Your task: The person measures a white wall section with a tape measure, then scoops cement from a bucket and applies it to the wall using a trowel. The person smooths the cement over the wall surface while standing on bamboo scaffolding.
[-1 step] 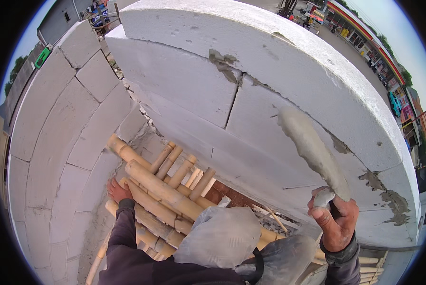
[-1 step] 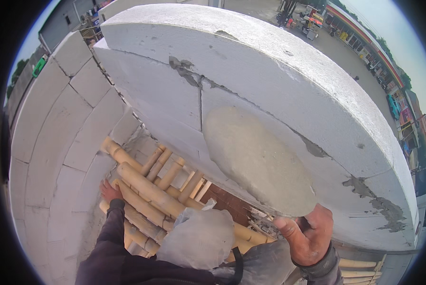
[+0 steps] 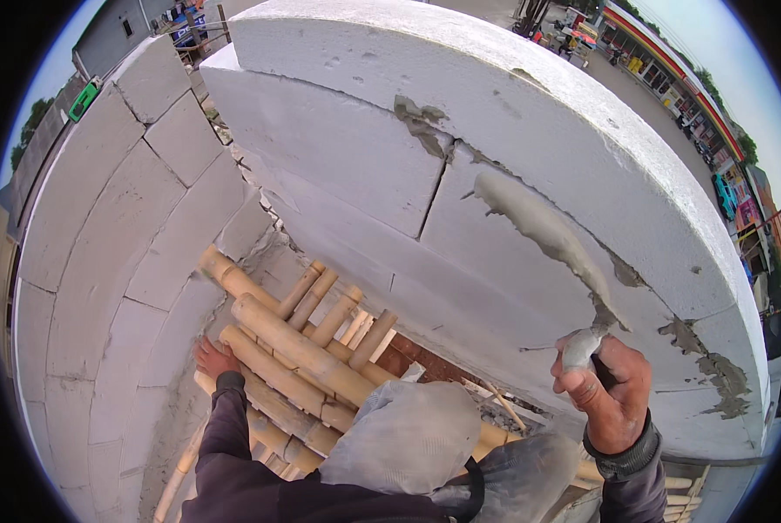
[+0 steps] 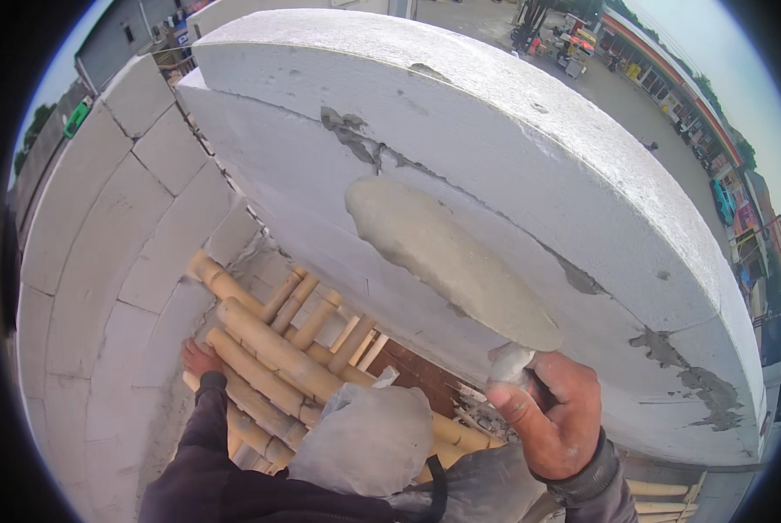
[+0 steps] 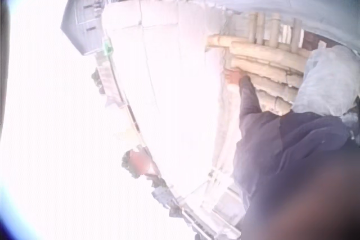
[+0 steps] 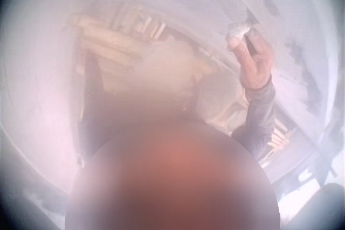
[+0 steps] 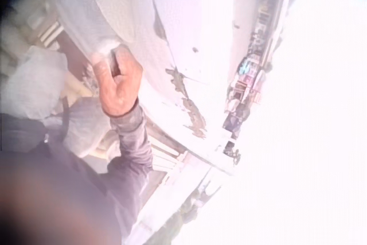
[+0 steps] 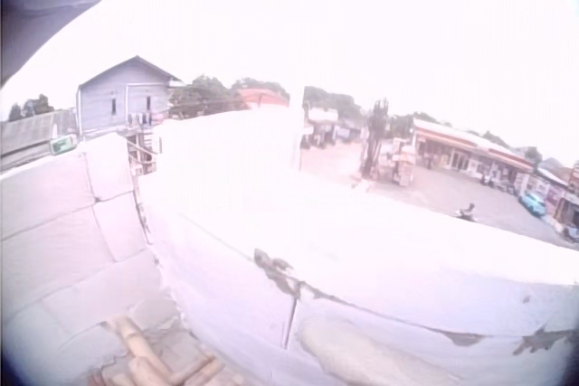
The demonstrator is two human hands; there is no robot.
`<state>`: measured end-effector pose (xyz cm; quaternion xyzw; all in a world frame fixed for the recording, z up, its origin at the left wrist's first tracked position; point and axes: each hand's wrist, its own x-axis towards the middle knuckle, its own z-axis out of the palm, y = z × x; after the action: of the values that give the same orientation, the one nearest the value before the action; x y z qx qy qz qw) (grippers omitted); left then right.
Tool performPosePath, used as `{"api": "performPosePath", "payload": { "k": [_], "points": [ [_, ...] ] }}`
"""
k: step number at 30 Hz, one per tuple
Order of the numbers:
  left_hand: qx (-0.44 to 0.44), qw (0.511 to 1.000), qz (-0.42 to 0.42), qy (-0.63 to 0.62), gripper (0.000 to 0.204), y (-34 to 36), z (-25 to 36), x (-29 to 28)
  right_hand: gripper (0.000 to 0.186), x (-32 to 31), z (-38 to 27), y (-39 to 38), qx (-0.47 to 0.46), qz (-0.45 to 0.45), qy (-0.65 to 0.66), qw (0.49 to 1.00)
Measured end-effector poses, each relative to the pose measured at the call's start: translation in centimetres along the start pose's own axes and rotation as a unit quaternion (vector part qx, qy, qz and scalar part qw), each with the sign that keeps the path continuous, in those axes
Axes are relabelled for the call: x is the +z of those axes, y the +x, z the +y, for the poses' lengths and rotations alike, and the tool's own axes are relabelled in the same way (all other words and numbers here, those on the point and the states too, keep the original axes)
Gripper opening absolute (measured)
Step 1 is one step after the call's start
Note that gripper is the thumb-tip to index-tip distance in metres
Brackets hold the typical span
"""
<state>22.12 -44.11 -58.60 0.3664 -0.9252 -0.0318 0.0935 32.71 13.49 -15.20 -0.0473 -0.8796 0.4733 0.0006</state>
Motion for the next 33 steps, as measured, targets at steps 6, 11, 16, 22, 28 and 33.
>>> {"api": "performPosePath", "payload": {
  "k": [6, 11, 16, 22, 28, 33],
  "points": [
    [-0.212, 0.974, -0.040, 0.067, 0.068, -3.3, -10.7, 2.3, 0.044, 2.2, -4.0, 7.1, 0.074, -0.058, 0.174, 0.980],
    [-0.265, 0.958, -0.083, 0.069, 0.075, -5.2, -11.6, 5.8, 0.046, 3.1, -3.3, 2.8, 0.013, 0.143, 0.170, 0.975],
    [-0.296, 0.952, -0.069, 0.030, 0.079, -6.9, -9.7, 6.7, 0.035, 7.9, -2.6, 4.5, -0.079, 0.116, -0.001, 0.990],
    [-0.269, 0.959, -0.076, 0.057, 0.078, -7.1, -8.0, 4.9, 0.029, 13.9, -3.7, 12.1, -0.148, 0.144, 0.021, 0.978],
    [-0.261, 0.959, -0.079, 0.070, 0.081, -7.4, -7.4, 3.9, 0.028, 10.8, -2.1, 7.3, -0.116, 0.255, 0.031, 0.959],
    [-0.260, 0.960, -0.083, 0.062, 0.081, -7.7, -7.5, 3.7, 0.033, 5.1, -1.9, 4.6, -0.092, 0.185, 0.073, 0.976]
  ]
}}
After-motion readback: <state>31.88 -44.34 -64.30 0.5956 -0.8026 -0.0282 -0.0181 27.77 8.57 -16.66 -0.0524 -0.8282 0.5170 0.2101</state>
